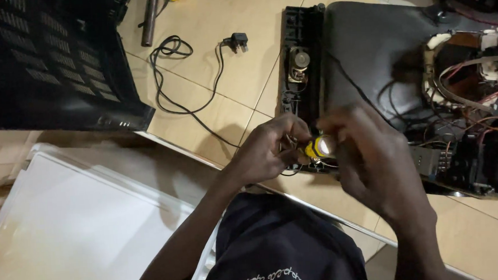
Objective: Removing the outer plastic casing and unscrewing internal components of a CRT television set.
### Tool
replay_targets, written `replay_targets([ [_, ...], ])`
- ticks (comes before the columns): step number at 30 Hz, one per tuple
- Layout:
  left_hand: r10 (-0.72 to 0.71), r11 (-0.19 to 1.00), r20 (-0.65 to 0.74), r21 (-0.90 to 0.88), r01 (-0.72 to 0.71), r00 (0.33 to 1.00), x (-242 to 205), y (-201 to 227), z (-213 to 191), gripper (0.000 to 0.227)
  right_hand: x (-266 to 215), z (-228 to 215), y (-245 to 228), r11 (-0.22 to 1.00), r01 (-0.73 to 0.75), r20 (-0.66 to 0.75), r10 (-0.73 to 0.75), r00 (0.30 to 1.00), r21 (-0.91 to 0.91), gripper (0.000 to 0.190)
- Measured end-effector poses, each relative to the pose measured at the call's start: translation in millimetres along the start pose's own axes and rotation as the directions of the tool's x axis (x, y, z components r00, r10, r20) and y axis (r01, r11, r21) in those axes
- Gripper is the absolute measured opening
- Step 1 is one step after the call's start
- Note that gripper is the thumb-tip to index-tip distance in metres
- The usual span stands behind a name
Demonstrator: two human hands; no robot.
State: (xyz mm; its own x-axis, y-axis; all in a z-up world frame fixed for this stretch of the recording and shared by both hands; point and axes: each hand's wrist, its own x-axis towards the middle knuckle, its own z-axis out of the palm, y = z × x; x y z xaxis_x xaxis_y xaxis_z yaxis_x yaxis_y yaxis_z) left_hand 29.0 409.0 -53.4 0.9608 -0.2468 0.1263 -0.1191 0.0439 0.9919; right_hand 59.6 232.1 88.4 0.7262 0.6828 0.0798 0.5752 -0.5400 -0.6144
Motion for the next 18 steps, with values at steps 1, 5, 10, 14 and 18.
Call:
replay_targets([
  [1,-0.063,0.995,-0.044,0.074,0.066,0.997,-2,5,-1,0.036,-3,0,-5,0.998,-0.06,-0.108,0.059,0.992,-0.012,0.016],
  [5,-0.158,0.974,-0.135,0.144,0.177,0.978,4,21,1,0.046,-2,9,-6,0.987,-0.135,-0.186,0.116,0.976,-0.092,0.043],
  [10,-0.168,0.985,0.144,-0.021,0.173,0.975,-6,-4,-15,0.056,4,-5,-6,0.987,0.063,0.006,-0.065,0.998,0.149,0.034],
  [14,0.081,0.992,-0.029,0.095,-0.078,0.996,-2,13,-2,0.024,-3,-2,-2,0.987,0.123,0.007,-0.124,0.992,0.105,0.046],
  [18,0.003,0.997,-0.132,0.077,0.008,0.991,7,10,4,0.029,-1,9,-2,0.971,0.043,-0.097,-0.02,0.995,0.237,0.029],
])
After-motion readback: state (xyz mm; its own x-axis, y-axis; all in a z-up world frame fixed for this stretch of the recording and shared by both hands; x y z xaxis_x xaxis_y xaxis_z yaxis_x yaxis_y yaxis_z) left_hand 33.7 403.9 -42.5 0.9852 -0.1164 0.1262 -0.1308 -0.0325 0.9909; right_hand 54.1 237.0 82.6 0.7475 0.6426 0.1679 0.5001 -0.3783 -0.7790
